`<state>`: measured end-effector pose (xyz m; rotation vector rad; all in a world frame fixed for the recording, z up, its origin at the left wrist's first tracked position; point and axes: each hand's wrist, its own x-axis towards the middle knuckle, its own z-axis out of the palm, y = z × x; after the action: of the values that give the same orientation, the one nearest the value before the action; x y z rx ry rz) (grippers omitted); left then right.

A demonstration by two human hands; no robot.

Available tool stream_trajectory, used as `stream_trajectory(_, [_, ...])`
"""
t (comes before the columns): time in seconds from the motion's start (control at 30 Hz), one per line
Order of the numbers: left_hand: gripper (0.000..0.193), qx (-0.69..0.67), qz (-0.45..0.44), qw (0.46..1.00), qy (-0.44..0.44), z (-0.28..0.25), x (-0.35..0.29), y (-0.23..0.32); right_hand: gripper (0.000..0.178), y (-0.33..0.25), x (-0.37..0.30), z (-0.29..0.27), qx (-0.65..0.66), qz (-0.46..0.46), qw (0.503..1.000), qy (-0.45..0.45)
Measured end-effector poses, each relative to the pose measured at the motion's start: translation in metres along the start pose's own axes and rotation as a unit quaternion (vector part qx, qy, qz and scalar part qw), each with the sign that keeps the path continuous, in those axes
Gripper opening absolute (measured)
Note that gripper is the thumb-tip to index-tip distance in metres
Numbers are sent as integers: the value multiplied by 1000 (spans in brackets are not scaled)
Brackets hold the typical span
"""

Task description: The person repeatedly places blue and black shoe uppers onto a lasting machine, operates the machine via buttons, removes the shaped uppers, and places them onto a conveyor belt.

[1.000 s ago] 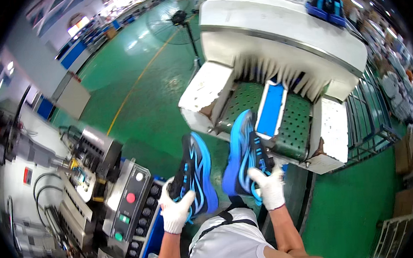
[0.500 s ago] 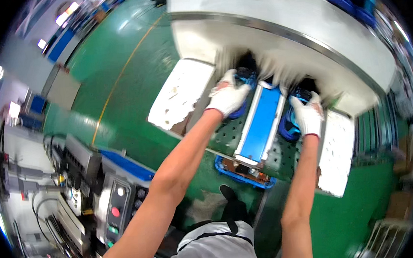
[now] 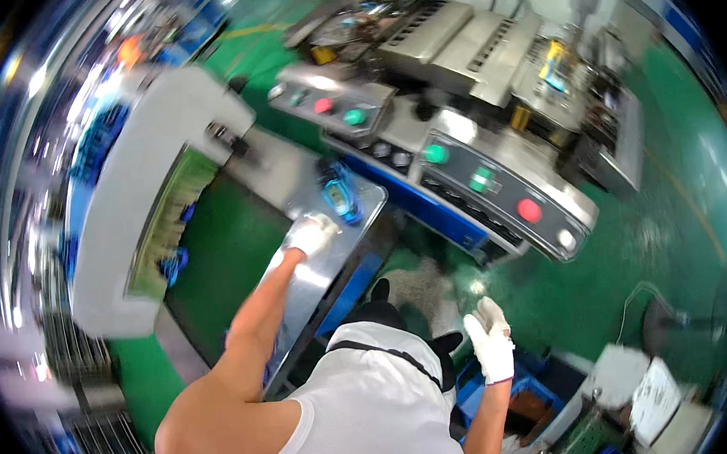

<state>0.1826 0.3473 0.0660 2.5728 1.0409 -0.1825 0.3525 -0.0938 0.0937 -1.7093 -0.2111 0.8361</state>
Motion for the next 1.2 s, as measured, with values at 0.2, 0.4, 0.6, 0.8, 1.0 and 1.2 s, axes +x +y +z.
stream_trajectory(0.2, [30,-64,-435,832,337,-29,-140,-321,64,-40,83,121,-27,35,998,-52])
stream_trajectory(0.4, [78,-178,-603,761,161,77,-215,-389,64,-1,144,215,-338,68,932,-113])
stream_trajectory(0.6, [91,-163,-630,726,223,25,-206,-536,48,-3,129,206,-692,85,696,-170])
stream_trajectory(0.8, [77,-89,-609,733,288,-57,-200,-715,41,-51,121,196,-533,329,776,-72])
stream_trajectory(1.0, [35,68,-510,797,316,-17,-209,-718,49,-77,144,250,-628,126,759,-116])
stream_trajectory(1.2, [27,1,-467,808,359,4,-211,-551,58,-81,152,360,-578,-53,766,-275])
